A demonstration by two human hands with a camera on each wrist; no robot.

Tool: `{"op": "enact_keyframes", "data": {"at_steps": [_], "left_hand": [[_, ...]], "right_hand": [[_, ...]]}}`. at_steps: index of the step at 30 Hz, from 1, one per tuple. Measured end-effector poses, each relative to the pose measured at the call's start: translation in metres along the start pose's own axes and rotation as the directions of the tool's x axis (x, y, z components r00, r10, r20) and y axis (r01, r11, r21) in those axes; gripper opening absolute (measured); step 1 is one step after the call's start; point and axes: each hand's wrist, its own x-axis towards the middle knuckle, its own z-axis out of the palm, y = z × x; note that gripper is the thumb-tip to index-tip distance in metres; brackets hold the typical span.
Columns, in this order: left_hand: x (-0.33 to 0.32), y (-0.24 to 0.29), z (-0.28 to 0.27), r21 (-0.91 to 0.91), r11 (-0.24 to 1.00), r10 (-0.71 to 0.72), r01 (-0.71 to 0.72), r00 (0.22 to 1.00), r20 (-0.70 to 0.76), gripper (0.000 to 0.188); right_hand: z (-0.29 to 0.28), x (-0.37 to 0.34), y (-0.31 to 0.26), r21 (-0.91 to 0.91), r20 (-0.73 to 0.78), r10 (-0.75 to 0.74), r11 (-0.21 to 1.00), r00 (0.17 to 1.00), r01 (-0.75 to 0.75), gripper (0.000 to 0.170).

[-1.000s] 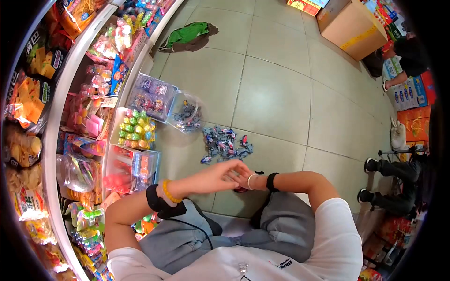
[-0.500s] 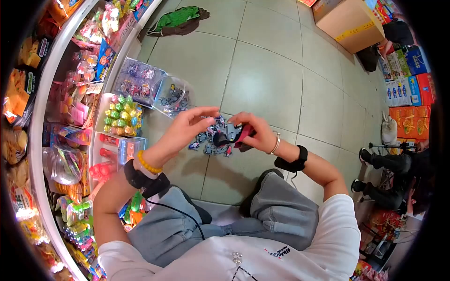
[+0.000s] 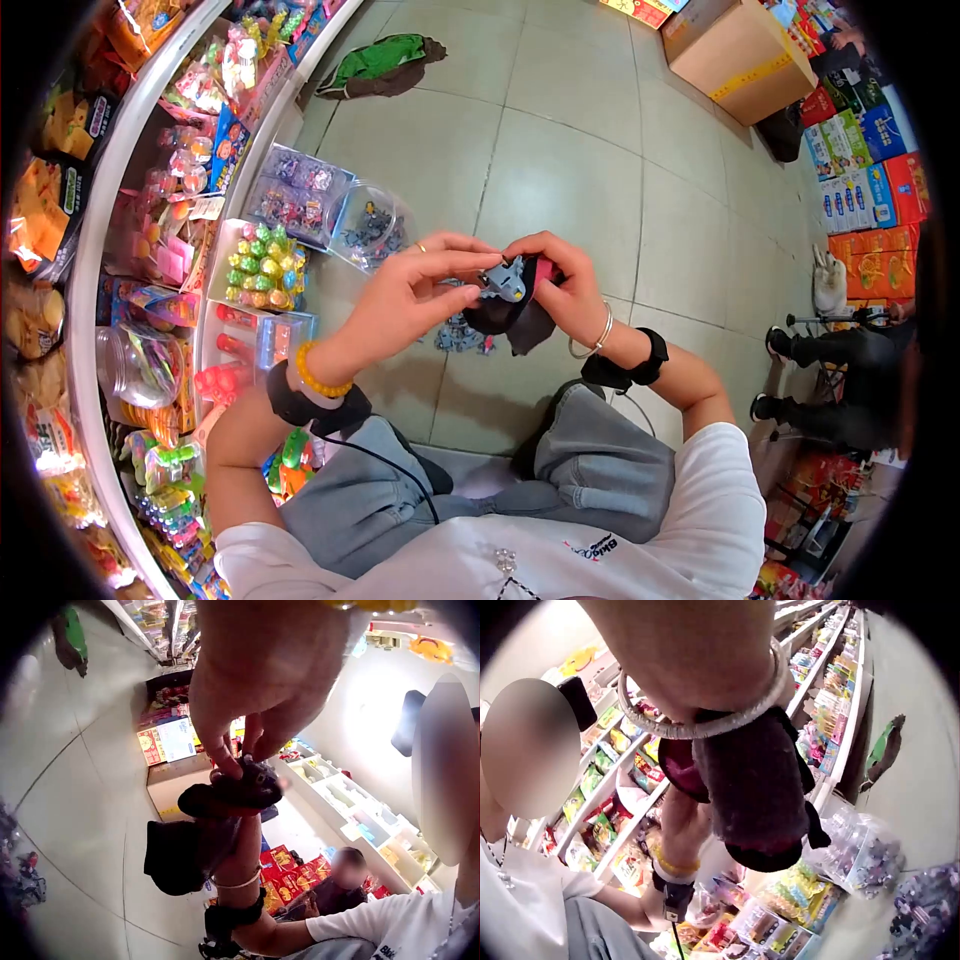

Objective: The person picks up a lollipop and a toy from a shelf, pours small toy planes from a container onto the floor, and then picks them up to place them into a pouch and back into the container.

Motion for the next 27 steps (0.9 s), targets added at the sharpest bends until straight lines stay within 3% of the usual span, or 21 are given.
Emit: {"op": "enact_keyframes", "data": {"at_steps": [5, 10, 16, 18, 21, 22, 24, 25, 27], "left_hand": [[0.001, 0.006, -0.001, 0.079, 0.996, -0.047, 0.048, 0.999, -0.009, 0.034], [0.002, 0.006, -0.007, 0.146, 0.967, -0.208, 0.208, 0.978, -0.014, 0.038], [0.004, 0.014, 0.003, 0.267, 0.962, -0.027, 0.05, 0.996, -0.09, 0.044], [0.003, 0.01, 0.002, 0.304, 0.952, -0.009, 0.028, 0.998, -0.063, 0.039], [0.001, 0.011, 0.008, 0.321, 0.946, -0.02, 0.045, 0.997, -0.081, 0.034], [0.001, 0.012, 0.011, 0.321, 0.945, -0.029, 0.059, 0.995, -0.099, 0.033], [0.0, 0.004, 0.014, 0.549, 0.83, 0.158, -0.098, 0.985, -0.063, 0.035], [0.0, 0.0, 0.015, 0.649, 0.742, 0.246, -0.169, 0.969, -0.029, 0.036], [-0.002, -0.002, 0.016, 0.668, 0.703, 0.333, -0.245, 0.943, -0.005, 0.037]], "right_hand": [[0.003, 0.003, 0.005, -0.038, -0.043, -0.008, 0.999, 0.999, 0.006, 0.02], [0.0, 0.001, -0.002, -0.076, 0.062, 0.053, 0.996, 0.997, -0.048, 0.016], [-0.003, 0.001, 0.001, -0.019, 0.168, 0.123, 0.992, 0.978, -0.122, 0.014], [-0.002, 0.001, 0.001, 0.025, 0.163, 0.119, 0.992, 0.979, -0.125, 0.014], [0.003, 0.001, 0.003, -0.089, 0.113, 0.104, 0.992, 0.988, -0.094, 0.017], [0.007, 0.003, 0.0, 0.01, 0.122, 0.124, 0.992, 0.985, -0.126, 0.018], [0.015, 0.005, -0.01, 0.211, 0.144, 0.161, 0.959, 0.976, -0.189, 0.022], [0.015, 0.006, -0.01, 0.198, 0.183, 0.16, 0.96, 0.97, -0.196, 0.024], [0.015, 0.009, -0.011, 0.173, 0.262, 0.159, 0.963, 0.952, -0.208, 0.028]]}}
